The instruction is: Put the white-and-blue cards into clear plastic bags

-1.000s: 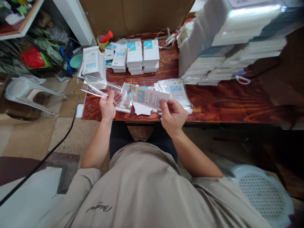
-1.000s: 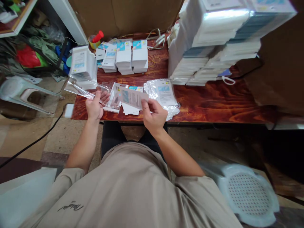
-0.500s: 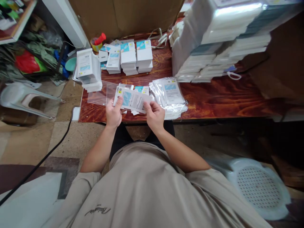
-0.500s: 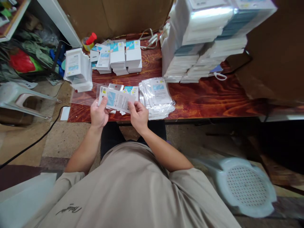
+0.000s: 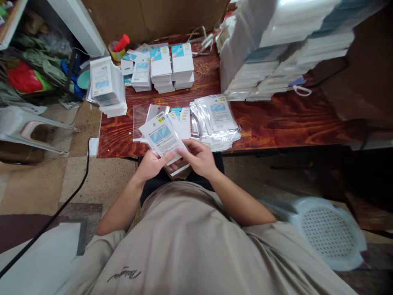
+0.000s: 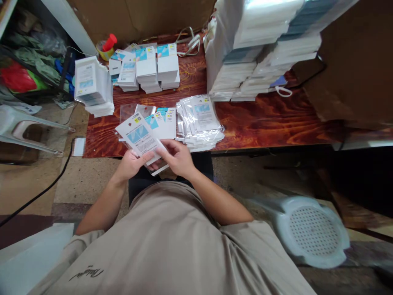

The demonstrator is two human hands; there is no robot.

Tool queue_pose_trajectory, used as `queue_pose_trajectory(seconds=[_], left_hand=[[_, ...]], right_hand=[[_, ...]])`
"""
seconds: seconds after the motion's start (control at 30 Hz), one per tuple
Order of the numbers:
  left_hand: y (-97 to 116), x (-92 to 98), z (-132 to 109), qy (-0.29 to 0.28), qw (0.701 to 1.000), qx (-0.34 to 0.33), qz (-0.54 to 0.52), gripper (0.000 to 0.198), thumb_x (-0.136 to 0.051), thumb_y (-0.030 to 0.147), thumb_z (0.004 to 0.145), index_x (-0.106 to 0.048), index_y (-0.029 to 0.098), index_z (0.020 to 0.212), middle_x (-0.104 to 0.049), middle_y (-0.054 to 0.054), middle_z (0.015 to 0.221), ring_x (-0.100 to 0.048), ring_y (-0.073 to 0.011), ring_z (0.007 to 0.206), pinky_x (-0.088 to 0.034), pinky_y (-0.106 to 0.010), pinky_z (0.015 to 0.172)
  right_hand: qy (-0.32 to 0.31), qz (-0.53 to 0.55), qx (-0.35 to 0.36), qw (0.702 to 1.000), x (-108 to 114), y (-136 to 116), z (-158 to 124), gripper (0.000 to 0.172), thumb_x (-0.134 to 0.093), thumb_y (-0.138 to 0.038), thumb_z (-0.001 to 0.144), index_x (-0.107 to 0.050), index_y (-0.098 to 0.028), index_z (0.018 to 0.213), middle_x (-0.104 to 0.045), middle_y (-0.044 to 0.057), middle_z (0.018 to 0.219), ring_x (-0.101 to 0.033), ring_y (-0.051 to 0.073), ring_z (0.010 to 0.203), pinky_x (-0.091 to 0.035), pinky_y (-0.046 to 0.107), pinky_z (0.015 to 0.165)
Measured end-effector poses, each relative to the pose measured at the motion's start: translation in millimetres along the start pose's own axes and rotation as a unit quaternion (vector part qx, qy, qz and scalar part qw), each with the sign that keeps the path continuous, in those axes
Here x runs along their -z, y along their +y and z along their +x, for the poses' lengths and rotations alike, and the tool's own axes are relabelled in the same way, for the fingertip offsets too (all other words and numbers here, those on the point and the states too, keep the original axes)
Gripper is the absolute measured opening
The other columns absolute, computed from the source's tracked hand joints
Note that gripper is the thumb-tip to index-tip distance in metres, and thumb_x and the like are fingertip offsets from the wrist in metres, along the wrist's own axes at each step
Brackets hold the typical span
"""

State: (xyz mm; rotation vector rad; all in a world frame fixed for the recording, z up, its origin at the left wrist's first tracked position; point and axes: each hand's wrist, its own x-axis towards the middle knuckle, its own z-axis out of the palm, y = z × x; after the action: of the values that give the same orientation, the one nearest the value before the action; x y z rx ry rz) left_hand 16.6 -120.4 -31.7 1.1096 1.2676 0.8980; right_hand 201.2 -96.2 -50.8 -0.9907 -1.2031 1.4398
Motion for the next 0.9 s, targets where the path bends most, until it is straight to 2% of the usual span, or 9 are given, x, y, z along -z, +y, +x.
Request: queue_pose_trajectory(seconds=[0.1, 0.17, 0.23, 0.33, 0.43, 0.5, 0.63, 0.77, 0.9], left_hand=[[10.5, 15.4, 25.5, 0.171, 0.971, -0.044, 0.159, 0.045, -0.066, 0.060, 0.091, -0.074, 0.017, 0.101, -0.078, -0.011, 0.090, -0.075, -0.0249, 0.076, -0.060, -0.037, 0.070], [14.8, 31.6, 49.2, 0.299, 0.891, -0.062, 0.335, 0.035, -0.069, 0.049, 0.091, -0.073, 0.016, 0.104, -0.077, -0.015, 0.105, -0.073, -0.0300, 0.101, -0.055, -0.044, 0.095], [15.6, 48.2, 73.0, 0.313, 0.835, -0.019, 0.452, 0.041, -0.075, 0.045, 0.086, -0.071, 0.013, 0.111, -0.073, -0.022, 0.120, -0.066, -0.0370, 0.119, -0.049, -0.049, 0.106], [11.4, 68.3, 101.2, 0.264, 0.824, 0.067, 0.497, 0.052, -0.083, 0.049, 0.075, -0.070, 0.013, 0.110, -0.073, -0.024, 0.119, -0.067, -0.0393, 0.114, -0.051, -0.047, 0.097], [6.5, 81.5, 115.2, 0.228, 0.839, 0.103, 0.483, 0.045, -0.089, 0.047, 0.067, -0.070, 0.017, 0.095, -0.076, -0.015, 0.103, -0.071, -0.0329, 0.097, -0.051, -0.041, 0.085], [5.8, 87.4, 116.7, 0.222, 0.851, 0.108, 0.464, 0.036, -0.089, 0.042, 0.066, -0.068, 0.019, 0.084, -0.075, -0.010, 0.091, -0.070, -0.0272, 0.085, -0.050, -0.037, 0.079], [7.7, 94.9, 107.0, 0.257, 0.863, 0.073, 0.429, 0.024, -0.083, 0.033, 0.070, -0.064, 0.020, 0.072, -0.072, -0.005, 0.078, -0.065, -0.0208, 0.074, -0.047, -0.032, 0.072], [3.3, 97.6, 94.7, 0.291, 0.883, -0.006, 0.369, 0.017, -0.073, 0.034, 0.081, -0.063, 0.021, 0.077, -0.071, -0.005, 0.073, -0.067, -0.0207, 0.073, -0.051, -0.032, 0.074], [-6.5, 92.9, 93.6, 0.313, 0.941, -0.061, 0.116, 0.015, -0.063, 0.033, 0.091, -0.051, 0.024, 0.094, -0.073, -0.003, 0.082, -0.073, -0.0176, 0.072, -0.058, -0.030, 0.072]], right_hand=[[0.179, -0.073, 0.065, 0.979, 49.4, -9.6, 18.3, 0.041, -0.082, -0.053, 0.082, -0.072, -0.021, 0.104, -0.076, 0.004, 0.094, -0.068, 0.015, 0.070, -0.059, 0.028, 0.058], [0.270, -0.126, 0.112, 0.948, 89.8, -8.3, 35.7, 0.044, -0.078, -0.055, 0.083, -0.071, -0.020, 0.108, -0.075, 0.006, 0.097, -0.069, 0.016, 0.070, -0.061, 0.032, 0.061], [0.294, -0.214, 0.125, 0.923, 122.4, -3.3, 49.5, 0.046, -0.074, -0.056, 0.086, -0.069, -0.018, 0.111, -0.075, 0.009, 0.101, -0.072, 0.021, 0.081, -0.063, 0.040, 0.074], [0.300, -0.391, 0.159, 0.855, 134.1, 3.3, 54.3, 0.053, -0.074, -0.051, 0.085, -0.067, -0.015, 0.122, -0.072, 0.018, 0.120, -0.069, 0.033, 0.112, -0.056, 0.057, 0.099], [0.196, -0.498, 0.220, 0.816, 96.2, 4.1, 44.5, 0.044, -0.067, -0.043, 0.093, -0.068, -0.015, 0.126, -0.070, 0.020, 0.131, -0.062, 0.035, 0.126, -0.047, 0.058, 0.110], [0.029, -0.532, 0.238, 0.812, 57.7, 2.6, 38.6, 0.034, -0.065, -0.039, 0.097, -0.071, -0.017, 0.122, -0.073, 0.016, 0.128, -0.063, 0.033, 0.124, -0.047, 0.052, 0.108], [-0.177, -0.626, 0.214, 0.729, 3.0, -1.2, 39.3, 0.032, -0.068, -0.032, 0.096, -0.069, -0.012, 0.121, -0.069, 0.019, 0.136, -0.058, 0.035, 0.128, -0.044, 0.048, 0.103], [-0.250, -0.665, 0.174, 0.682, -2.5, -6.9, 44.3, 0.022, -0.049, -0.018, 0.105, -0.070, -0.013, 0.106, -0.073, 0.015, 0.114, -0.064, 0.027, 0.110, -0.044, 0.036, 0.081], [-0.257, -0.674, 0.184, 0.667, 2.7, -13.1, 44.5, 0.024, -0.060, -0.032, 0.103, -0.067, -0.013, 0.115, -0.072, 0.014, 0.116, -0.066, 0.027, 0.105, -0.041, 0.035, 0.074]])
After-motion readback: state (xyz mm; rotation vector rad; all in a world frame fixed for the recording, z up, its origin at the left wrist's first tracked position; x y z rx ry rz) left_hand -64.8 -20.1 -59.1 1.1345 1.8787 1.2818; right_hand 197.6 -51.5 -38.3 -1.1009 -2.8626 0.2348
